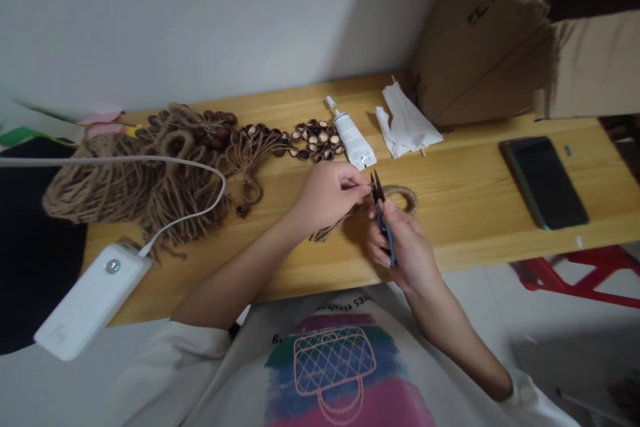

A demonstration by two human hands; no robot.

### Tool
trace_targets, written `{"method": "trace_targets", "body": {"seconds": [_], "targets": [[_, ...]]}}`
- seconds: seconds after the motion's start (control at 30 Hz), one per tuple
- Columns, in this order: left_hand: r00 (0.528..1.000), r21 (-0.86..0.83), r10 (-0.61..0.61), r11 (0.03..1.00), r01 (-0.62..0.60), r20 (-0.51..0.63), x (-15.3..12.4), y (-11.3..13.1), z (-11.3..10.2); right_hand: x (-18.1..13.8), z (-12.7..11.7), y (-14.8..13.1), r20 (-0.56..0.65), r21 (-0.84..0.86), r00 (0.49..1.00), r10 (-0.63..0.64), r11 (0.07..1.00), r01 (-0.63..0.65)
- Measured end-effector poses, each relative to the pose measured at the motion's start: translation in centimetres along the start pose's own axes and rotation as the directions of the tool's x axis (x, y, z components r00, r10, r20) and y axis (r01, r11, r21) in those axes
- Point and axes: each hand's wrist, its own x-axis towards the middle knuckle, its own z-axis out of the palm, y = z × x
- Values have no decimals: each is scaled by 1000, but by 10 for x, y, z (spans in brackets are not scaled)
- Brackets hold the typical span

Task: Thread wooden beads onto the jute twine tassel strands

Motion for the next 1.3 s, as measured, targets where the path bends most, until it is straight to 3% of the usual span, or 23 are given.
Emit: {"method": "trace_targets", "body": {"seconds": [0.47,1.07,1.3], "targets": [[1000,-23,30,999,-30,1,2,-4,1,1,-2,0,-12,22,1000,19,1000,-18],[994,-173,-104,980,97,-32,6,4,-3,9,1,-8,11,-22,1000,25,999,-24],[994,-209,-96,974,84,-51,12,7,-7,16,3,-17,-7,-49,999,38,998,-38]]}}
